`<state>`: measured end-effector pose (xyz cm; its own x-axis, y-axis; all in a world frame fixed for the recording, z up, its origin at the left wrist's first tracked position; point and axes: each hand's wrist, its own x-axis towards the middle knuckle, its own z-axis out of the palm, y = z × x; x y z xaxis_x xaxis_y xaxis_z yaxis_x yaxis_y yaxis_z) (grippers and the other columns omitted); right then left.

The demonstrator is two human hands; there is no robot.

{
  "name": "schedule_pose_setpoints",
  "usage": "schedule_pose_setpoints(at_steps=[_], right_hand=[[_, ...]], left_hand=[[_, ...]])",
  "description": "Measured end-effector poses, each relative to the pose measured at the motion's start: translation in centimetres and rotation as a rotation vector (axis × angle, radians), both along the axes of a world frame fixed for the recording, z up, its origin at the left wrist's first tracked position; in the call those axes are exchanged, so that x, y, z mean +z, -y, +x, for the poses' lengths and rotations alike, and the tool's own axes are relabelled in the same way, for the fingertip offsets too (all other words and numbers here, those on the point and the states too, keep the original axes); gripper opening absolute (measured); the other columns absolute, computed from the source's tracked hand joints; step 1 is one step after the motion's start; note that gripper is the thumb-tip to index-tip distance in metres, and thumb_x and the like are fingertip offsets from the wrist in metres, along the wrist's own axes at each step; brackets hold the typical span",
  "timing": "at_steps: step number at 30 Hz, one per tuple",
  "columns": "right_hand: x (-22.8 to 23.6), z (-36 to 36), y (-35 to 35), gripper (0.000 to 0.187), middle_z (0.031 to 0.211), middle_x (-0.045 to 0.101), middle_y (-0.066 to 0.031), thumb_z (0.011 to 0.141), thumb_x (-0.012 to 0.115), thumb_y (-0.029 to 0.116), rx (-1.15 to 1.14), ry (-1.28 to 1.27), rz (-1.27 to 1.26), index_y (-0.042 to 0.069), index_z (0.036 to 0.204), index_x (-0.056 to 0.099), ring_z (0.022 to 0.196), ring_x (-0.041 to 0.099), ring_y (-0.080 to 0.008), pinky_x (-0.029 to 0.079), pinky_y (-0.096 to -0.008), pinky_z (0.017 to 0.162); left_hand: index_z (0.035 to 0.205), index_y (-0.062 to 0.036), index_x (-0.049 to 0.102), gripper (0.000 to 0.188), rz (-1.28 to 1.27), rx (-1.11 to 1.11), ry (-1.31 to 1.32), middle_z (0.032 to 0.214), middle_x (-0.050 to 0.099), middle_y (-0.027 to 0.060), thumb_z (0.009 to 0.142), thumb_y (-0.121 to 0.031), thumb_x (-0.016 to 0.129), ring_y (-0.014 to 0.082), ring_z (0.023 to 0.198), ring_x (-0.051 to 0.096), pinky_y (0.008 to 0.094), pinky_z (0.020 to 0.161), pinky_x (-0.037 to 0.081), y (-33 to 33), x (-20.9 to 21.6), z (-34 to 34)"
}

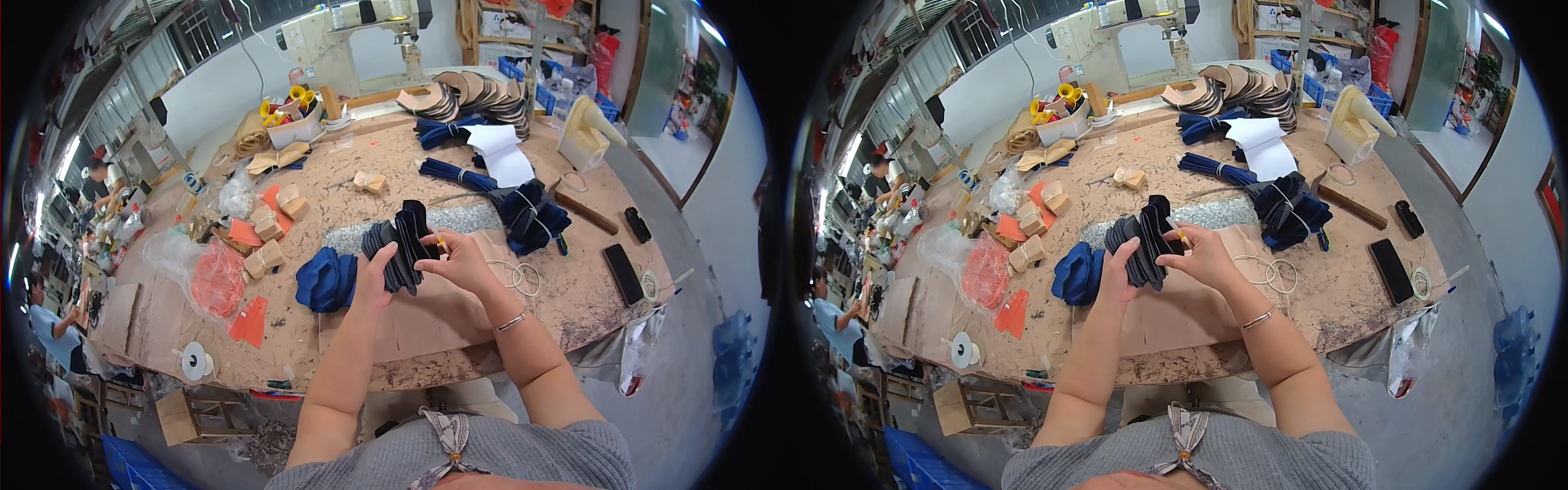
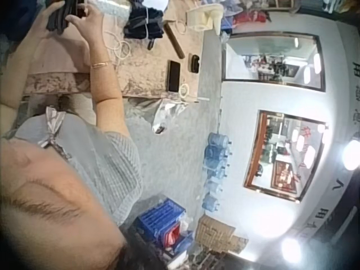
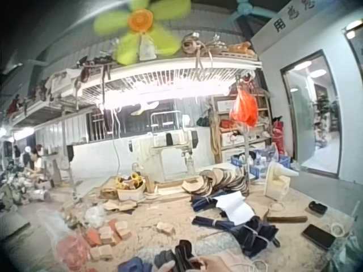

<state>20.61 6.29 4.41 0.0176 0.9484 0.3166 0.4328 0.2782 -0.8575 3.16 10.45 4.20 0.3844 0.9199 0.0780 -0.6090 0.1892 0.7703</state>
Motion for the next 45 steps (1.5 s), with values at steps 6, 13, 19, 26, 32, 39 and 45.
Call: schedule_pose_setpoints(at_steps=[6, 13, 19, 26, 32, 39, 45], right_hand=[[-0.4, -0.3, 0.1, 0.030, 0.115, 0.063, -0.0180, 0.076, 0.072, 0.008, 0.014, -0.220, -0.022, 0.004, 0.105, 0.066, 0.092, 0.064, -0.0182, 0.051, -0.0285, 0.078], [-1.0, -0.2, -0.3, 0.021, 0.122, 0.057, -0.0216, 0.082, 0.065, 0.004, 0.048, -0.022, 0.269, 0.002, 0.102, 0.066, 0.108, 0.061, -0.0277, 0.052, -0.0331, 0.086], [-0.3, -0.6, 0.3, 0.020, 0.120, 0.058, -0.0247, 0.079, 0.071, 0.010, 0.030, -0.037, 0.221, 0.003, 0.098, 0.068, 0.110, 0.060, -0.0299, 0.052, -0.0331, 0.085], [0.6, -1.0, 0.5, 0.020, 0.117, 0.061, -0.0197, 0.078, 0.070, 0.006, 0.032, -0.213, 0.064, 0.002, 0.097, 0.067, 0.110, 0.060, -0.0267, 0.052, -0.0329, 0.081], [-0.8, -0.9, 0.0, 0.027, 0.121, 0.058, -0.0227, 0.076, 0.075, 0.014, 0.047, -0.010, 0.253, 0.003, 0.099, 0.067, 0.113, 0.059, -0.0318, 0.051, -0.0347, 0.087], [-0.2, -1.1, 0.4, 0.041, 0.127, 0.053, -0.0258, 0.069, 0.083, 0.024, 0.038, 0.089, 0.154, 0.004, 0.101, 0.068, 0.118, 0.055, -0.0321, 0.046, -0.0372, 0.094], [-0.7, -0.3, 0.0, 0.043, 0.129, 0.051, -0.0282, 0.070, 0.082, 0.027, 0.098, 0.023, 0.110, 0.003, 0.102, 0.068, 0.121, 0.052, -0.0356, 0.047, -0.0389, 0.091]], left_hand=[[0.110, -0.0001, 0.058, 0.027, -0.012, 0.016, -0.023, 0.096, 0.066, 0.0102, 0.084, -0.008, 0.056, 0.0195, 0.081, 0.067, 0.0319, 0.068, 0.057, 0.0, 0.0, 0.0], [0.111, 0.0003, 0.056, 0.027, 0.024, -0.005, -0.024, 0.099, 0.065, 0.0112, 0.085, -0.008, 0.056, 0.0205, 0.084, 0.067, 0.0331, 0.070, 0.057, -0.2, -0.1, -0.1], [0.109, 0.0010, 0.058, 0.026, 0.017, 0.005, -0.031, 0.097, 0.066, 0.0100, 0.084, -0.007, 0.058, 0.0189, 0.082, 0.067, 0.0316, 0.069, 0.056, 0.1, 0.3, -0.1], [0.110, -0.0019, 0.058, 0.027, 0.008, 0.056, -0.064, 0.097, 0.065, 0.0080, 0.085, -0.007, 0.064, 0.0162, 0.083, 0.066, 0.0301, 0.071, 0.055, -0.4, -0.7, -0.1], [0.111, -0.0029, 0.057, 0.028, 0.042, 0.069, -0.110, 0.099, 0.065, 0.0077, 0.085, -0.009, 0.067, 0.0162, 0.084, 0.066, 0.0291, 0.071, 0.055, -0.5, -1.1, 0.1], [0.111, -0.0034, 0.054, 0.033, 0.059, 0.097, -0.135, 0.099, 0.065, 0.0085, 0.082, -0.003, 0.070, 0.0181, 0.085, 0.066, 0.0311, 0.069, 0.057, -0.7, -1.4, 0.2], [0.112, -0.0034, 0.053, 0.035, 0.006, 0.073, -0.111, 0.100, 0.064, 0.0089, 0.081, -0.001, 0.069, 0.0183, 0.085, 0.066, 0.0315, 0.070, 0.057, -0.7, -1.2, 0.0]])
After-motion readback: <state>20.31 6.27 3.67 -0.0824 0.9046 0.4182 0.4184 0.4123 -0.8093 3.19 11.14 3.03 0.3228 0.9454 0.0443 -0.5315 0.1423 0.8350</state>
